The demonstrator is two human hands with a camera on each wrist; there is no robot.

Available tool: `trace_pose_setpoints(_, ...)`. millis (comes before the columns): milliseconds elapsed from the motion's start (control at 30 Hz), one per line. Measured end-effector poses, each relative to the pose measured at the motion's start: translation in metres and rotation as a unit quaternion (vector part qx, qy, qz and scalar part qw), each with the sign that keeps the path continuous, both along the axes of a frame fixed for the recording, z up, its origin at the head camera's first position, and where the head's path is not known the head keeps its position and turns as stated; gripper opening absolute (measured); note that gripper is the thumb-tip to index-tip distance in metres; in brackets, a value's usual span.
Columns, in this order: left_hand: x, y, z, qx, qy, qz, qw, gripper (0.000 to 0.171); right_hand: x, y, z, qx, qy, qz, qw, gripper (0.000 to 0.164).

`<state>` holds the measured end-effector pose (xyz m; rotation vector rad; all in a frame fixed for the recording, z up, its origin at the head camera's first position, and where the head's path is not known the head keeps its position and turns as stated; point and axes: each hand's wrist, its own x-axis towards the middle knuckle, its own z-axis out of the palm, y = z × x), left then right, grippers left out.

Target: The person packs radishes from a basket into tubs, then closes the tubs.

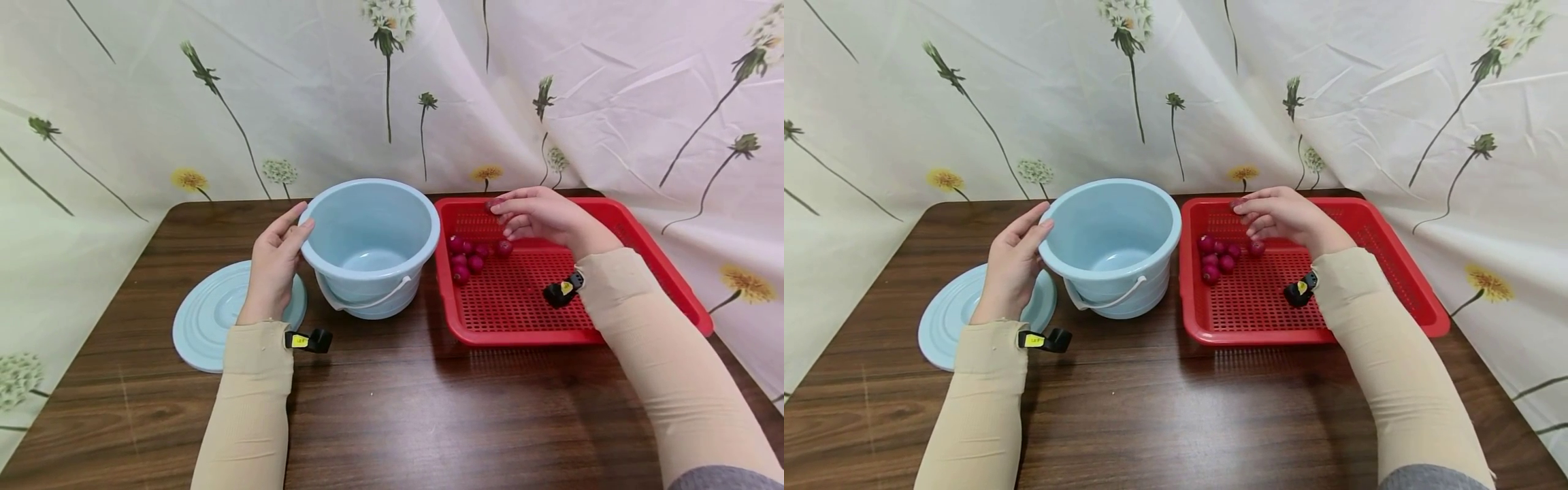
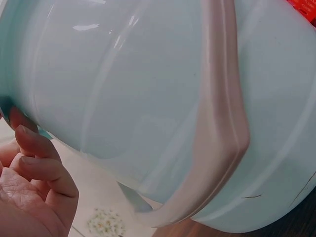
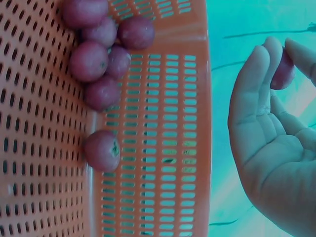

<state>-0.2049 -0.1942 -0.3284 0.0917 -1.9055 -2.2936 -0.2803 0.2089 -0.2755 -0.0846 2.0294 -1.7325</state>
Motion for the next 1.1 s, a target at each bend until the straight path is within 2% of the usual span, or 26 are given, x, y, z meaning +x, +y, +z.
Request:
trace_pose_setpoints(200,0.0,0.0,0.001,0.0,-0.003,0.005,1.0,0.054,0.004,-0.011,0.003,-0.009,0.01,-0.011,1.0,0.011)
trace_pose_setpoints(633,0.001,0.0,0.003,-0.003,-0.003,0.007,1.0,0.055,0.012,-0.039,0.009,-0.044,0.021,0.007,0.999,0.011)
trace_pose_setpoints(867,0.001,0.001,0.003,-0.005,-0.004,0.003,1.0,0.056,0.019,-0.057,0.013,-0.052,0.031,0.018,0.998,0.021)
trace_pose_setpoints(1100,0.0,0.0,0.001,0.005,-0.004,0.003,1.0,0.056,0.026,-0.073,0.018,-0.053,0.05,0.036,0.997,0.014)
